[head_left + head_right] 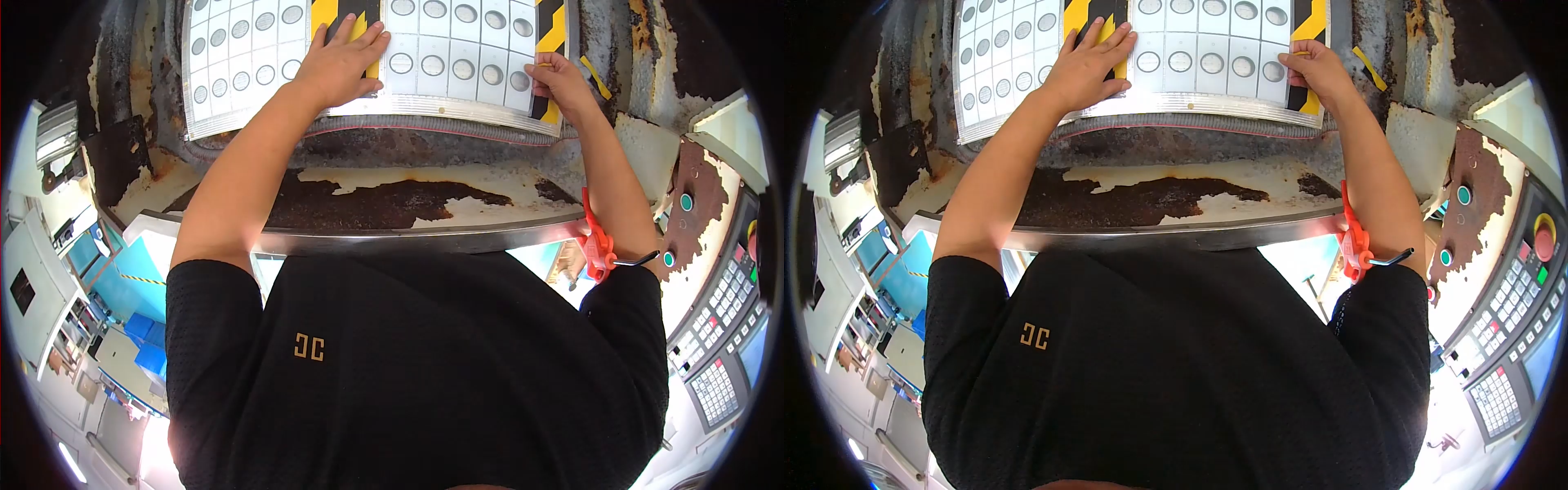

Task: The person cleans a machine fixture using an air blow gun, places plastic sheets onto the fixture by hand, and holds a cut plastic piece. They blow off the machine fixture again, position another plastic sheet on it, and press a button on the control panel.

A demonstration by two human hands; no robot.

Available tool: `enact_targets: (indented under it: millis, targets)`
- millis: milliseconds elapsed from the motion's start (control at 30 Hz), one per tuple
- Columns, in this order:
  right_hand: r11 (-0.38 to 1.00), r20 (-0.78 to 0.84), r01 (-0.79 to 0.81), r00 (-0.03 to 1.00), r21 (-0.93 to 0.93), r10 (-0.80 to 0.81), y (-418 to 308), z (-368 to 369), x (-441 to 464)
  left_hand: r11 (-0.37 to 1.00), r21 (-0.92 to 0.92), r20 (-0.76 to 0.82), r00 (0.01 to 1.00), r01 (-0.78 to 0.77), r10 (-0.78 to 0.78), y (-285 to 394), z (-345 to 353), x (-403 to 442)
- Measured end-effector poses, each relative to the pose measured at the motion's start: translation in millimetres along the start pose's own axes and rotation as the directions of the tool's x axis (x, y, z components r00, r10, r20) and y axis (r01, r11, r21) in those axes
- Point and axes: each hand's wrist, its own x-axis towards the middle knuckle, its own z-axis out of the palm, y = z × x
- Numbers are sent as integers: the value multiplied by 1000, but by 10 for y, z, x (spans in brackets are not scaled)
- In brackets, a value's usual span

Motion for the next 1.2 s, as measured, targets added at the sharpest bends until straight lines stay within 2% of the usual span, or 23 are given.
enact_targets:
  millis: [333,533,700,867,1200]
  targets:
    - [999,-17,-1,1000,-44,0,-59,40,-50,997,71,78,996,38,-43,109,-152,37]
    - [1000,-18,3,1000,-23,-3,-40,58,-78,999,29,82,996,25,-27,140,-211,47]
    - [1000,-21,-23,1000,16,23,-73,44,-44,999,-36,137,990,-13,18,176,-391,165]
    - [1000,-26,-13,1000,24,13,-124,71,-79,989,-75,192,972,-127,139,129,-429,350]
    - [999,-36,-18,999,43,19,-136,81,-109,988,-71,256,955,-135,149,107,-505,443]
